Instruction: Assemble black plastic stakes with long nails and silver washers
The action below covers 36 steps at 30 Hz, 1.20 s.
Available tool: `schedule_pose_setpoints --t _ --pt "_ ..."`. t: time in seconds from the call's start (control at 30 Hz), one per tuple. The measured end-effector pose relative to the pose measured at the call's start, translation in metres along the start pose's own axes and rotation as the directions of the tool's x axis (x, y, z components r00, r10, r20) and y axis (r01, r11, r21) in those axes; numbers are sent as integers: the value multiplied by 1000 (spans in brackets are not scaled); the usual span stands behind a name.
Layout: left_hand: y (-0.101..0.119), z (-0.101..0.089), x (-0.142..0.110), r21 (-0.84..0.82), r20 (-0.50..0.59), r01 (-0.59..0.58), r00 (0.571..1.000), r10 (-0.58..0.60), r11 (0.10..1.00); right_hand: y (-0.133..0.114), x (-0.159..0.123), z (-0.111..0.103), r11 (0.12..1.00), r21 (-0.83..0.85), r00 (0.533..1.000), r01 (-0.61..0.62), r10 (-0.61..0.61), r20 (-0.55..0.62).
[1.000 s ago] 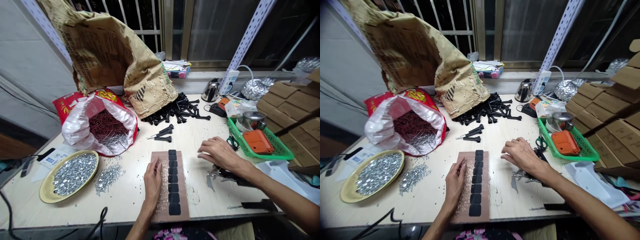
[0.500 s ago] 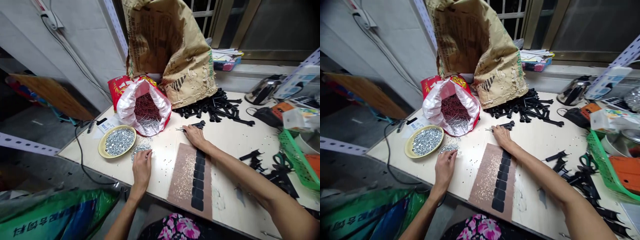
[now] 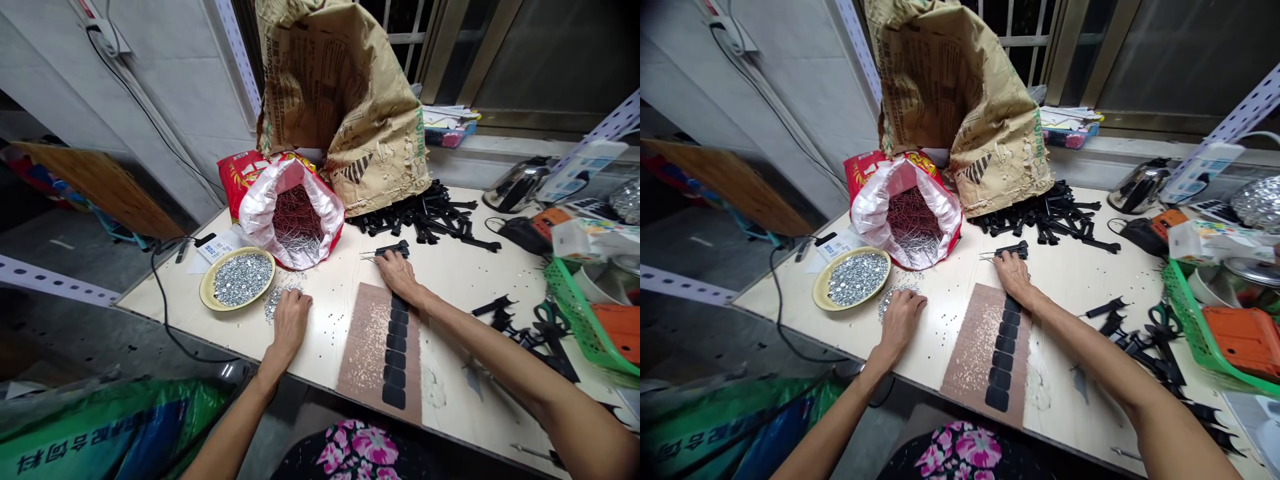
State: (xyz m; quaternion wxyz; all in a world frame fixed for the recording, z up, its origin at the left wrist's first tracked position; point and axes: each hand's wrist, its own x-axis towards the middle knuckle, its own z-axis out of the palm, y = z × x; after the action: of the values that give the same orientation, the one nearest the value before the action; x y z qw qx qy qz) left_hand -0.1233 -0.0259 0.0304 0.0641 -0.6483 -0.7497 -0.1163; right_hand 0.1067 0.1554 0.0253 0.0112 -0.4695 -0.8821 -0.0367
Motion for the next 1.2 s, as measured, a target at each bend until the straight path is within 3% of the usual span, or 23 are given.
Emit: schedule_pose_setpoints --t 0.27,0.4,0.47,0.57,0.63,0.7,0.77,0.87,0.97,1.2 --pt "2 -4 -1 -48 0 14 1000 -14 999 10 -11 -7 996 89 999 -21 26 -48" --pt "0 -6 -1 -385 -86 87 988 -130 919 4 -28 -20 969 246 988 -5 43 -149" --pt "1 -6 3 -623 -50 193 957 -284 758 -10 -39 -29 922 382 976 56 31 -216" --pt "6 -5 13 -853 184 377 865 -468 362 -37 -51 -41 836 529 964 149 -3 -267" --pt "11 -3 19 -899 371 437 800 -472 33 -55 -54 -44 786 589 961 190 -26 -275" --pt "15 -3 23 -857 514 444 756 -406 -260 -70 -54 -45 753 620 959 220 -52 -278" --pt "18 -4 25 -783 596 437 732 -330 -443 -82 -53 -45 745 621 955 243 -73 -287" --pt "22 -7 26 -707 633 409 730 -258 -577 -96 -52 -45 749 607 952 264 -102 -288" --pt "25 -8 26 -664 636 370 736 -231 -650 -103 -53 -46 759 595 953 264 -111 -281" --pt "31 -6 27 -667 624 354 745 -233 -655 -104 -56 -48 757 607 955 242 -76 -286"
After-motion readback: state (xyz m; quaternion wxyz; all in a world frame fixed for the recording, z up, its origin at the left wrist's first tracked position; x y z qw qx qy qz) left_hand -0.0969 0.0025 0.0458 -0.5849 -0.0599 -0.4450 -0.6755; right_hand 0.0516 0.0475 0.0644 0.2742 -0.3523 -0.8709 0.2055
